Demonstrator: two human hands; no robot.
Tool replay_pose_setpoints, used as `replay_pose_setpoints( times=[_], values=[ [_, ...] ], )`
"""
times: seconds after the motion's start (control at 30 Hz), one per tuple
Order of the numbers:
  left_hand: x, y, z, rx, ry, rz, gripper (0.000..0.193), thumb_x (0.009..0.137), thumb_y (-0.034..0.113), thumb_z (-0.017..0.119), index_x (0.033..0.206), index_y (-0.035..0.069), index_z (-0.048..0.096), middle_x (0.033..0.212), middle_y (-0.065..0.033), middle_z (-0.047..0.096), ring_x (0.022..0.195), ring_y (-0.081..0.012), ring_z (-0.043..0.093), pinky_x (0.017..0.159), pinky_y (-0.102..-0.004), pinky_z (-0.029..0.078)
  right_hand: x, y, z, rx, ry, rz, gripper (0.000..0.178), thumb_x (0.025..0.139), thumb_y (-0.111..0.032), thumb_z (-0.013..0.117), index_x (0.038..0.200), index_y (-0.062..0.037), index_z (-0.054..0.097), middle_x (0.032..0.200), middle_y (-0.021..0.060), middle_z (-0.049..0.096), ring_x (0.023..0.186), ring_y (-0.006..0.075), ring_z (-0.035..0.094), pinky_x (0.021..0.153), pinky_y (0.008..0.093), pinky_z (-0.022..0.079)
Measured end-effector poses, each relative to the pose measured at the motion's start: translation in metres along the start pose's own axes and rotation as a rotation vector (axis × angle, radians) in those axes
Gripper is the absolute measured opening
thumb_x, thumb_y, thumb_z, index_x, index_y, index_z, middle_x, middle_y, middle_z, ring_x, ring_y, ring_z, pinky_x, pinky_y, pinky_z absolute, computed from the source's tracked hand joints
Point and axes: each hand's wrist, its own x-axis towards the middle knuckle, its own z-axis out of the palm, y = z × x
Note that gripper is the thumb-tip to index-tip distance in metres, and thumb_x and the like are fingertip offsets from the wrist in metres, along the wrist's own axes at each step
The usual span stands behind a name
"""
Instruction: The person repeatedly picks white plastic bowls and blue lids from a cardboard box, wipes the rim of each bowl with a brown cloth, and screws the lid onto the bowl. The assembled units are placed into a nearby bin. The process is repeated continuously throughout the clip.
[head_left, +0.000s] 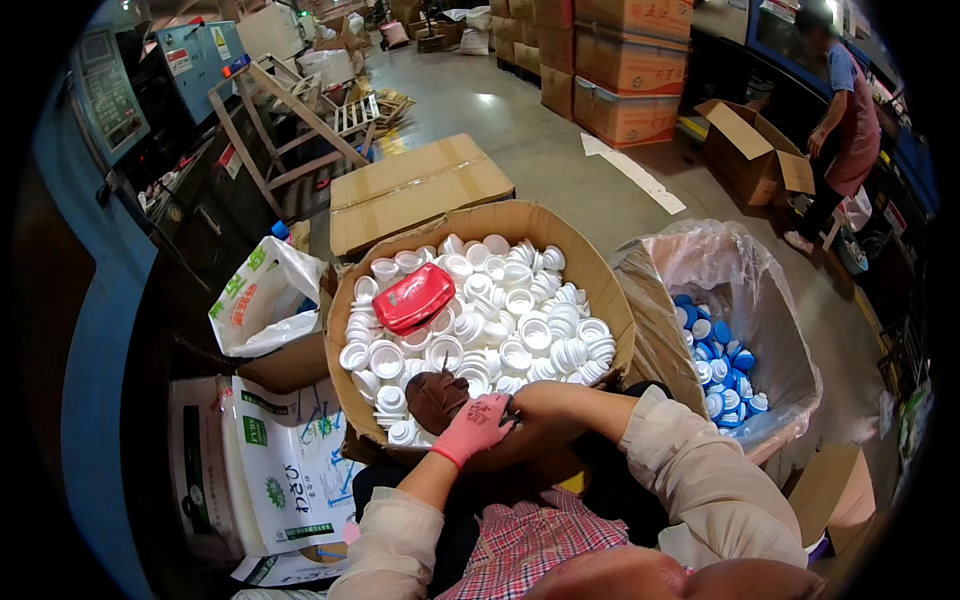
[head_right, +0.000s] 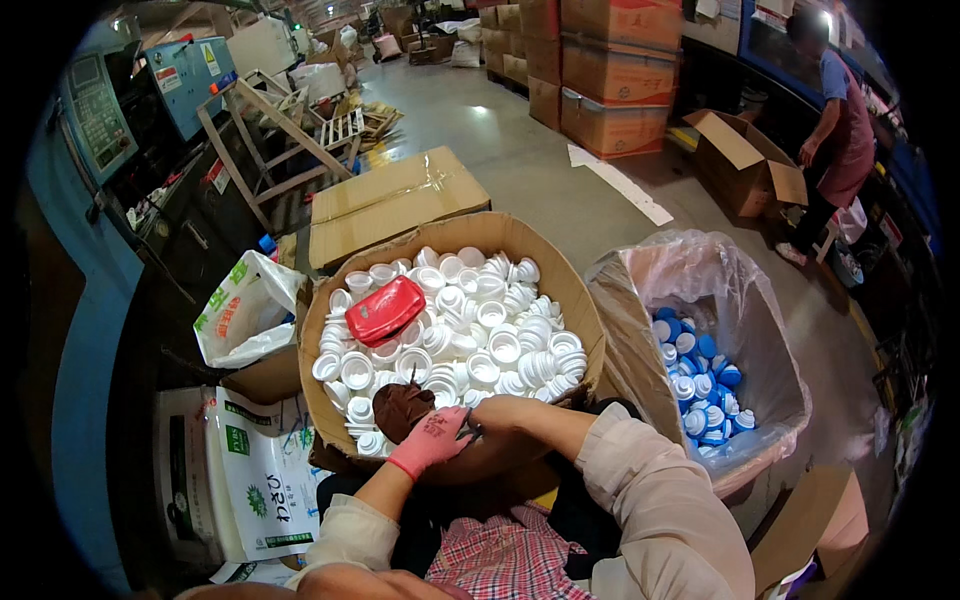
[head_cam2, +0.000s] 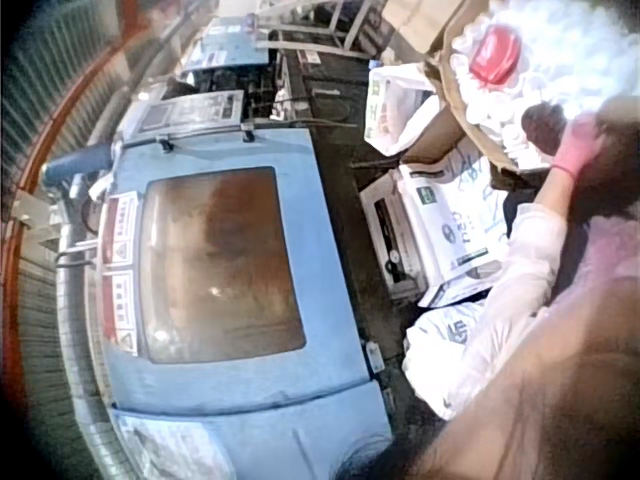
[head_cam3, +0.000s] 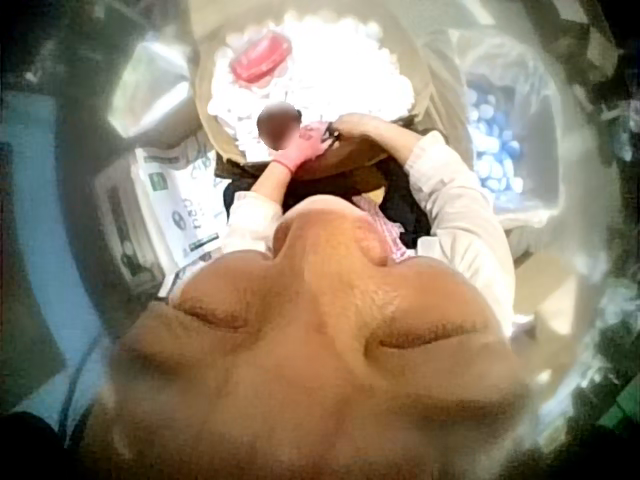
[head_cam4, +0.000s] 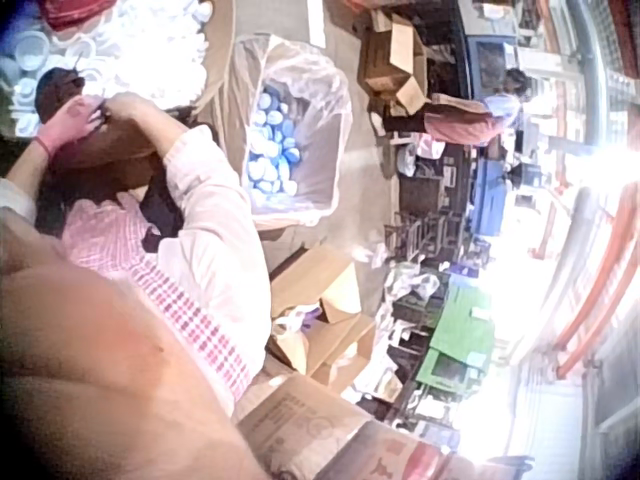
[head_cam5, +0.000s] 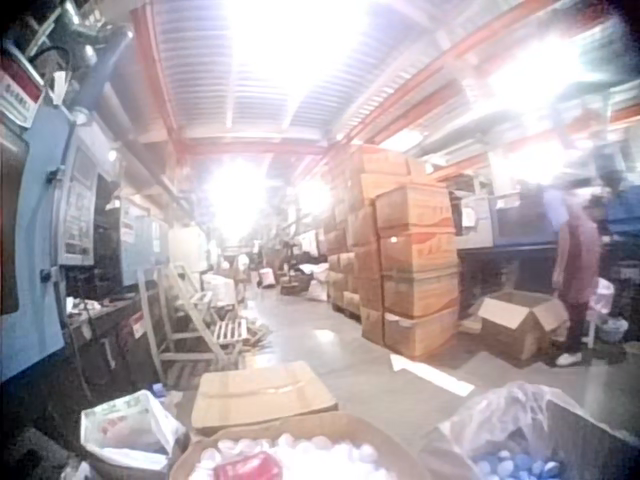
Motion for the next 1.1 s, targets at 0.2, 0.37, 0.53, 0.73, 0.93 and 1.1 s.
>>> replay_pose_setpoints(
  times=[0.2,0.37,0.53,0.73,0.93,1.1],
  values=[
    [0.005,0.002,0.001,-0.01,0.037,0.053,0.045,0.086,0.031,0.061,0.115,-0.002,0.053,0.113,-0.0186,0.06,0.108,-0.0327,0.056,0.094,-0.0396,0.044,0.018,0.027,0.024,-0.043,0.017,0.007,0.026,0.078,-0.023,0.061,0.099,-0.0088,0.068,0.092,0.0181,0.068,0.088,0.0375,0.065,0.074,0.0457,0.05],
    [0.003,-0.002,0.004,-0.043,0.103,0.06,0.037,0.082,0.029,0.064,0.105,0.002,0.056,0.101,-0.0175,0.062,0.098,-0.033,0.059,0.087,-0.0417,0.046,0.006,0.004,0.006,0.018,0.042,-0.004,0.027,0.076,-0.028,0.063,0.091,-0.0073,0.071,0.089,0.0197,0.068,0.085,0.0369,0.065,0.071,0.0443,0.05],
    [0.004,0.003,-0.001,-0.01,0.099,0.07,0.034,0.08,0.027,0.066,0.101,0.002,0.057,0.099,-0.017,0.062,0.096,-0.0332,0.06,0.085,-0.0423,0.047,0.014,0.01,0.013,-0.073,0.043,-0.063,0.024,0.078,-0.022,0.059,0.091,-0.0037,0.069,0.084,0.021,0.067,0.082,0.0381,0.065,0.069,0.0462,0.05],
    [0.008,0.008,-0.003,-0.029,0.082,0.062,0.032,0.08,0.024,0.063,0.101,0.001,0.057,0.1,-0.0175,0.062,0.097,-0.0337,0.06,0.086,-0.0421,0.048,0.009,0.01,0.011,-0.004,-0.011,0.048,0.029,0.08,-0.024,0.061,0.104,-0.0086,0.068,0.099,0.0181,0.068,0.092,0.0354,0.064,0.076,0.0439,0.049],
    [0.007,0.006,-0.001,-0.048,0.098,0.059,0.031,0.081,0.019,0.062,0.104,0.0,0.056,0.101,-0.0194,0.061,0.101,-0.0356,0.058,0.087,-0.0424,0.047,0.011,0.01,0.013,0.07,-0.004,0.111,0.028,0.079,-0.02,0.062,0.104,-0.0082,0.068,0.098,0.0186,0.068,0.091,0.0361,0.064,0.075,0.0449,0.049],
    [0.012,0.008,-0.002,-0.056,0.073,0.046,0.031,0.081,0.019,0.062,0.104,0.0,0.055,0.102,-0.0202,0.061,0.101,-0.0356,0.057,0.088,-0.0427,0.047,-0.011,0.0,0.0,0.049,0.121,-0.018,0.023,0.078,-0.021,0.06,0.09,-0.0048,0.071,0.083,0.0191,0.068,0.077,0.0371,0.065,0.067,0.0456,0.049]
  ],
)
